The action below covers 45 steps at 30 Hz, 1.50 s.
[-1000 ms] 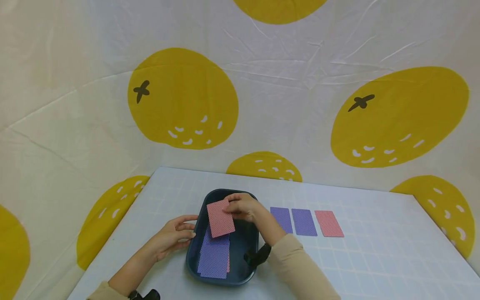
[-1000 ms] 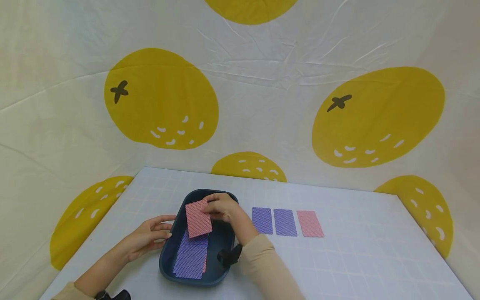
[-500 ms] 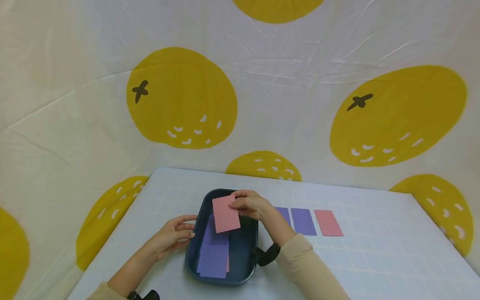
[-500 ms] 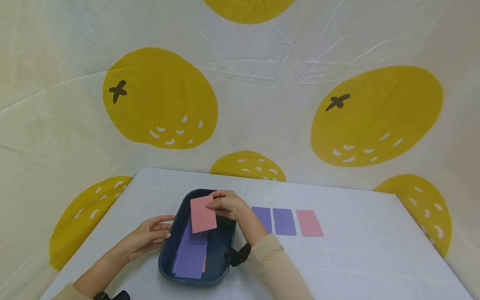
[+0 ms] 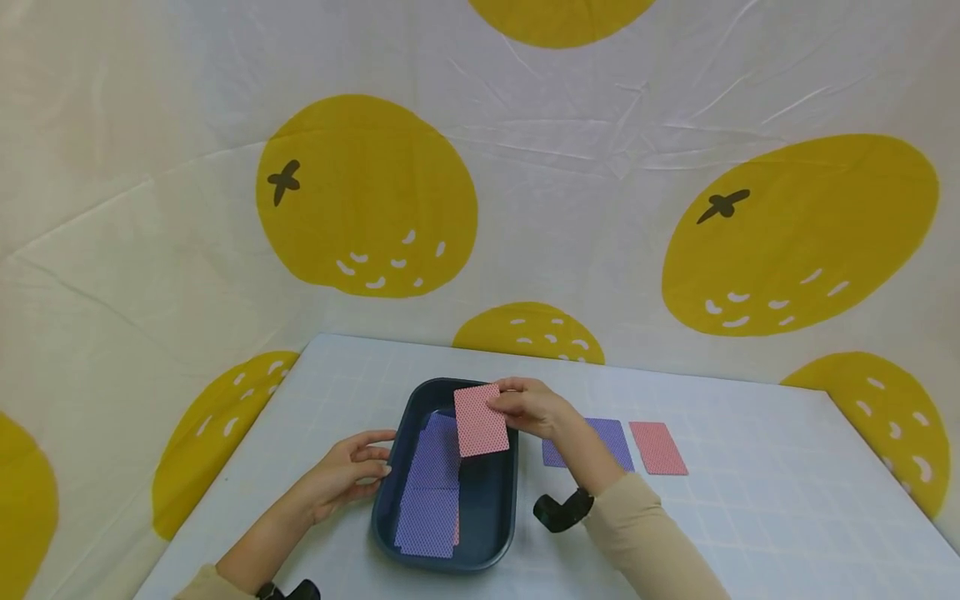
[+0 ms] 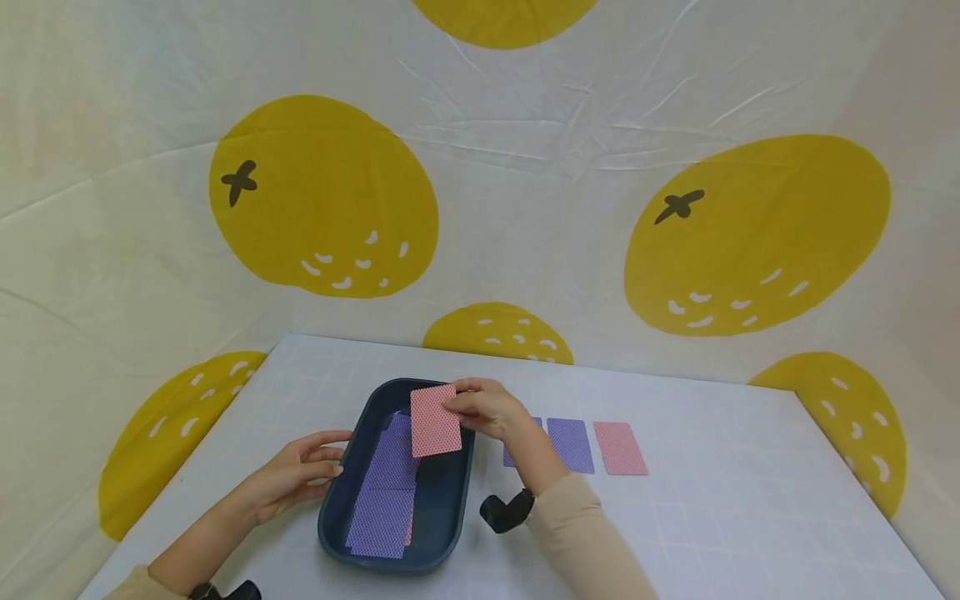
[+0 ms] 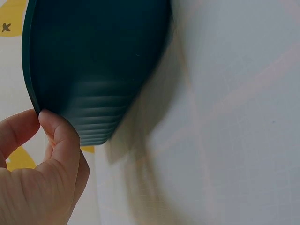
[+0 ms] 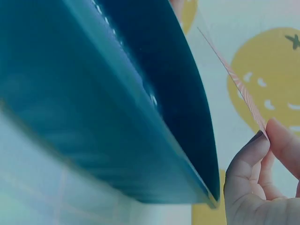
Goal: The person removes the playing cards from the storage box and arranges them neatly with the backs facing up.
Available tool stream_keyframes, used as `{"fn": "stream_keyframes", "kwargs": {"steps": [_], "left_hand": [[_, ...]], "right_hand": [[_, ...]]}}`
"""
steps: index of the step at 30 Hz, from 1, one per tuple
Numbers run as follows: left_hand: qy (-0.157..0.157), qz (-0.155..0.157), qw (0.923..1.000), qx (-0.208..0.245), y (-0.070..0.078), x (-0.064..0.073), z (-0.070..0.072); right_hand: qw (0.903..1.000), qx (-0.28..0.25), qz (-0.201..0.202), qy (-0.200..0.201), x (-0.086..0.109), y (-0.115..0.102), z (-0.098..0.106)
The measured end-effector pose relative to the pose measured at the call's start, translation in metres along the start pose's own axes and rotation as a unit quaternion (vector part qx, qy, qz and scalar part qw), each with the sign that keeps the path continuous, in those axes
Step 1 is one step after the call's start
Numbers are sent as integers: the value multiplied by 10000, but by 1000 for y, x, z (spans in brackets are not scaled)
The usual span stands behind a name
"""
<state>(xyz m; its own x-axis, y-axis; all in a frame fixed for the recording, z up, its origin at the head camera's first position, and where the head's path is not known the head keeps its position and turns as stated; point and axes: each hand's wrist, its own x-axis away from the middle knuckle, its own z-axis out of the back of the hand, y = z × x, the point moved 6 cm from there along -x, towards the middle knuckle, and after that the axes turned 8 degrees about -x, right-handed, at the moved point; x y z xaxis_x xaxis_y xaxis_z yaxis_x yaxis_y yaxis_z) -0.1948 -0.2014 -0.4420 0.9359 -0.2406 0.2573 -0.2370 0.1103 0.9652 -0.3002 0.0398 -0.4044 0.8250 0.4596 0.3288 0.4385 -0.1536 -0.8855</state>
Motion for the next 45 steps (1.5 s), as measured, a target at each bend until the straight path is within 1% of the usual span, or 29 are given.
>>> {"fn": "stream_keyframes", "kwargs": {"steps": [3,7,14,21,25,29,31,33,36,42,45], "left_hand": [[-3,9,10000,-3,0,1,0],[15,15,10000,-14,1,1,-1],[16,0,10000,-30,2,1,-1],[-20,-20,10000,4,1,2,-1],[-53,-36,10000,50,2,2,-1],[-53,-40,10000,58,3,2,-1],[-47,-37,10000,55,3,2,-1],[-36,-26,10000,46,3,2,-1],[-23,-17,10000,37,3,2,-1],[-35,-15,10000,40,3,2,-1],[-32,-1,10000,52,3,2,-1]], "right_hand": [[9999,-27,-25,146,4,-2,9],[9997,-42,-12,224,9,-6,21],[9999,20,29,165,17,-9,40],[9999,-142,27,51,26,-11,57],[9998,-181,-4,111,31,-14,66],[9994,-347,-34,84,39,-18,76],[9986,-518,-78,95,43,-20,82],[9976,-663,-139,127,47,-21,88],[9964,-765,-186,302,53,-24,99],[9959,-735,-104,521,64,-30,118],[9961,-683,-45,550,71,-34,126]]}}
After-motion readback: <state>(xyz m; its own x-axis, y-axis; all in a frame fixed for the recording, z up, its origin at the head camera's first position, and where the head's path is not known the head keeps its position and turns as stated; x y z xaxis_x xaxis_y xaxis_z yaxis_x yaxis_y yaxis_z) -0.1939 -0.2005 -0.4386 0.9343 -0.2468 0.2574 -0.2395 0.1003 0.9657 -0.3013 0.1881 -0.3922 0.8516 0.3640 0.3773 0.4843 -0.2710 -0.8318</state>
